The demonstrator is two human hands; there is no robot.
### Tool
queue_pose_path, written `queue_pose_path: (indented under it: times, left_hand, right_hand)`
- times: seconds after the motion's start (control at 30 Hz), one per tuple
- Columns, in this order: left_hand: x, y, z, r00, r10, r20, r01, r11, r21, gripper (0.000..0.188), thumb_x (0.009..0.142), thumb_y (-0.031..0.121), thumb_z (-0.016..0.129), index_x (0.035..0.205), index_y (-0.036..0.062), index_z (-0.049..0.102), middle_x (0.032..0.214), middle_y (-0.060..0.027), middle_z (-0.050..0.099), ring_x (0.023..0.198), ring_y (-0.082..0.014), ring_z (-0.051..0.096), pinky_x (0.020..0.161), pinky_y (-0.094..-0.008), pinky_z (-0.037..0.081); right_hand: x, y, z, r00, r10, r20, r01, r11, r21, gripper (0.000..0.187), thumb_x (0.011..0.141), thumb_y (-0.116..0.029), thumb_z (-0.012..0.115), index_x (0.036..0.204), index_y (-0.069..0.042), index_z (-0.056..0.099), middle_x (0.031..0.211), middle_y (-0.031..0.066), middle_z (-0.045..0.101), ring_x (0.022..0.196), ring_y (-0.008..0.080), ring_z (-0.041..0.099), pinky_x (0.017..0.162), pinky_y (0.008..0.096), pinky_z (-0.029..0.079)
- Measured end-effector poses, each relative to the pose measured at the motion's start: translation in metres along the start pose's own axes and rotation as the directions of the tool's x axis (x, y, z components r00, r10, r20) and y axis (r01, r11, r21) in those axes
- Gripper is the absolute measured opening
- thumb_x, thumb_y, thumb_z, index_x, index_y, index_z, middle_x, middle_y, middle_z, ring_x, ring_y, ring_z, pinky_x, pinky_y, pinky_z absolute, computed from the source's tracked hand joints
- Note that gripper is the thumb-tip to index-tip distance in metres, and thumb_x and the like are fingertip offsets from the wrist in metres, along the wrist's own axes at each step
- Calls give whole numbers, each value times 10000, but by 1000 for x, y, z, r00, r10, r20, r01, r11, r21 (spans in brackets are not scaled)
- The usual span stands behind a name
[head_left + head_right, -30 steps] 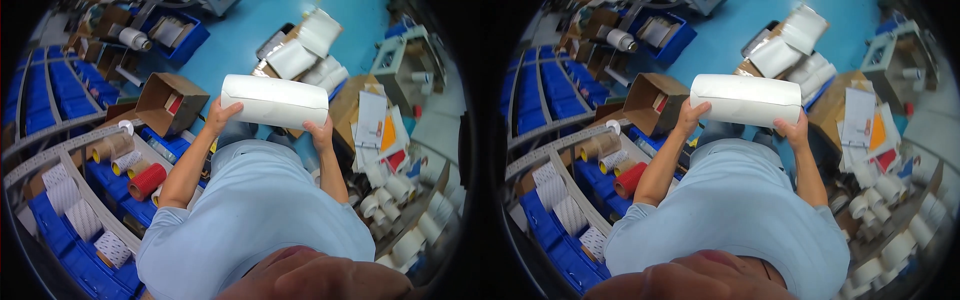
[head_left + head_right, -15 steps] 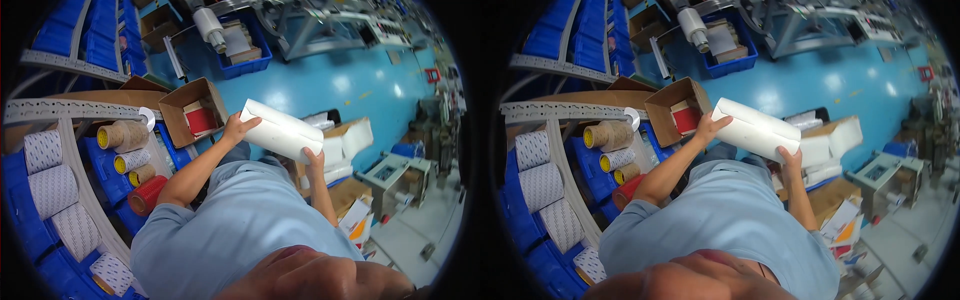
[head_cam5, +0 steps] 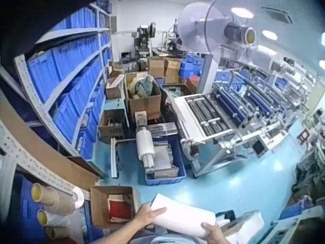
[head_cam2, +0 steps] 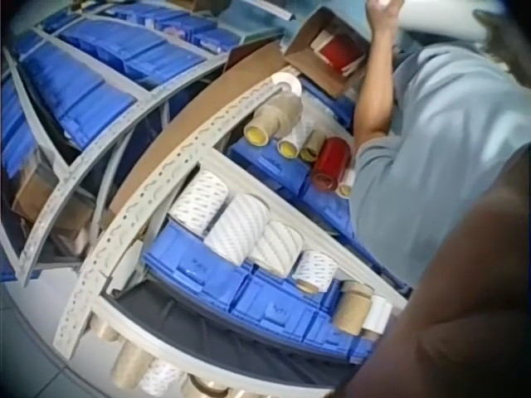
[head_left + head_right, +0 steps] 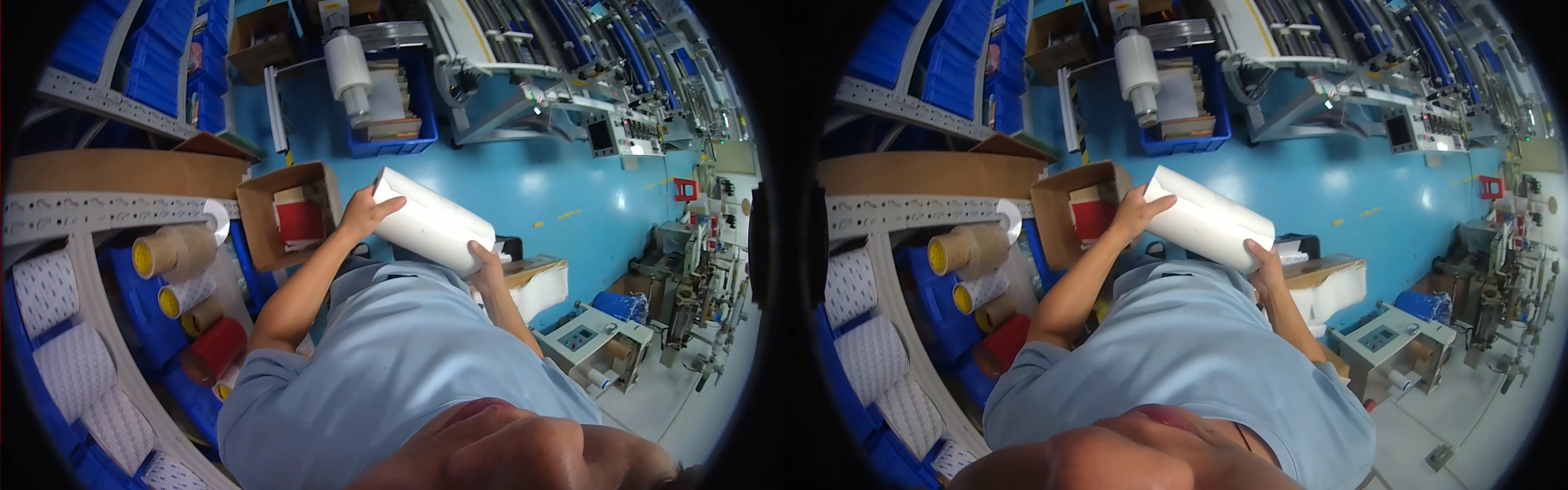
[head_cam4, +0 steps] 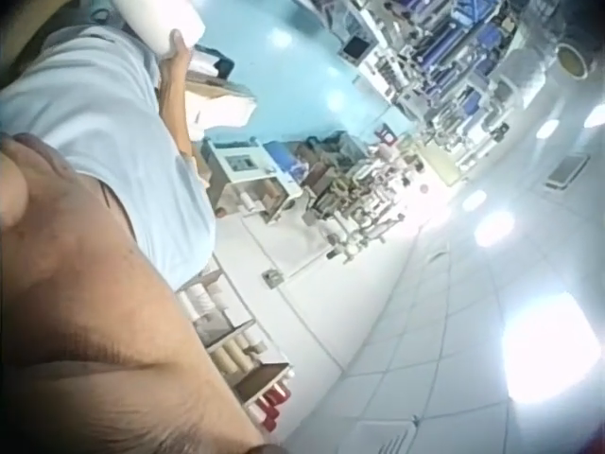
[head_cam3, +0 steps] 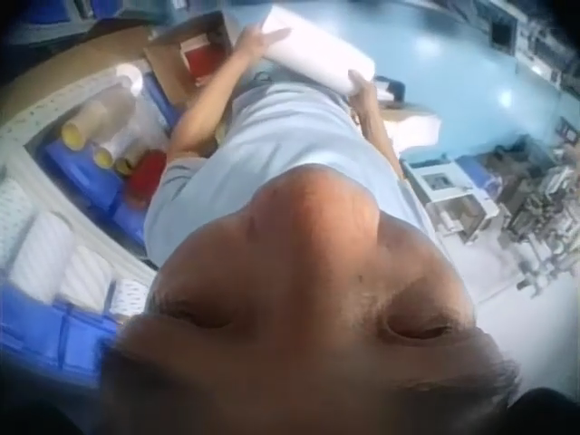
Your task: Loading a roll of adhesive material onto a processing machine in an industrial setting.
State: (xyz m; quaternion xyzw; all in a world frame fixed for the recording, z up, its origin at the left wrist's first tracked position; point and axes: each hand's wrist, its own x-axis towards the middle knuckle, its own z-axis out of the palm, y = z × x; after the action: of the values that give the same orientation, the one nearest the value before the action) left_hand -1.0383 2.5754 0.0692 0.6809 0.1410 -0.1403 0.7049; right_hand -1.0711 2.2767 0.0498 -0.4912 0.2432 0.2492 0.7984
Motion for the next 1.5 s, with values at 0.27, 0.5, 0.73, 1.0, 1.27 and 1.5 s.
queue_pose_path:
  times: [0.27, 0.5, 0.73, 1.0, 1.27, 1.5]
  left_hand:
    - [72, 65, 28, 983, 183, 17, -182, 983, -13, 422, 825, 302, 718, 1078, -23, 624, 963, -115, 690, 860, -190, 654, 794, -301, 495]
    - [122, 105, 16, 959, 233, 162, -234, 972, -12, 472, 890, 396, 642, 1133, -7, 599, 1028, -107, 653, 929, -170, 608, 843, -292, 466]
    - [233, -72, -67, 955, -284, -82, 226, 880, -419, 627, 921, 574, 478, 1238, 37, 539, 1098, -135, 636, 1034, -243, 603, 947, -389, 425]
    - [359, -216, -66, 792, -610, 25, -207, -306, -929, 784, 878, 601, 532, 1465, 159, 257, 1480, -147, 264, 1307, -361, 406, 1050, -483, 359]
    - [378, -209, -59, 748, -656, 103, -157, -326, -932, 630, 864, 715, 404, 951, 106, 535, 707, -43, 531, 575, -161, 519, 658, -342, 473]
    - [361, -206, -70, 749, -632, 197, -19, -318, -948, 641, 877, 670, 406, 1099, 74, 487, 994, -110, 529, 756, -213, 605, 841, -420, 461]
  right_hand:
    - [56, -100, 2, 978, -172, 115, 178, 983, -40, 713, 724, -231, 750, 1318, 13, 440, 1207, 142, 569, 1104, 259, 561, 941, 382, 468]
    - [72, -159, 27, 944, -316, 99, 327, 937, -122, 748, 719, -236, 742, 1336, 24, 407, 1270, 159, 537, 1168, 274, 530, 989, 376, 426]
    - [98, -126, 37, 962, -184, -200, 119, 947, -299, 709, 737, -229, 703, 1338, 10, 413, 1230, 156, 542, 1119, 276, 539, 955, 386, 430]
    - [124, -105, 75, 899, -35, -437, -147, 915, -375, 627, 794, -287, 645, 1314, 3, 449, 1219, 135, 549, 1120, 271, 538, 950, 393, 436]
    - [137, -96, 82, 888, -22, -460, -139, 939, -313, 618, 802, -270, 653, 1312, 9, 444, 1209, 142, 555, 1119, 276, 545, 947, 393, 447]
    - [155, -92, 94, 915, -29, -403, -120, 933, -338, 630, 778, -218, 689, 1317, -5, 441, 1218, 141, 560, 1117, 274, 545, 957, 404, 435]
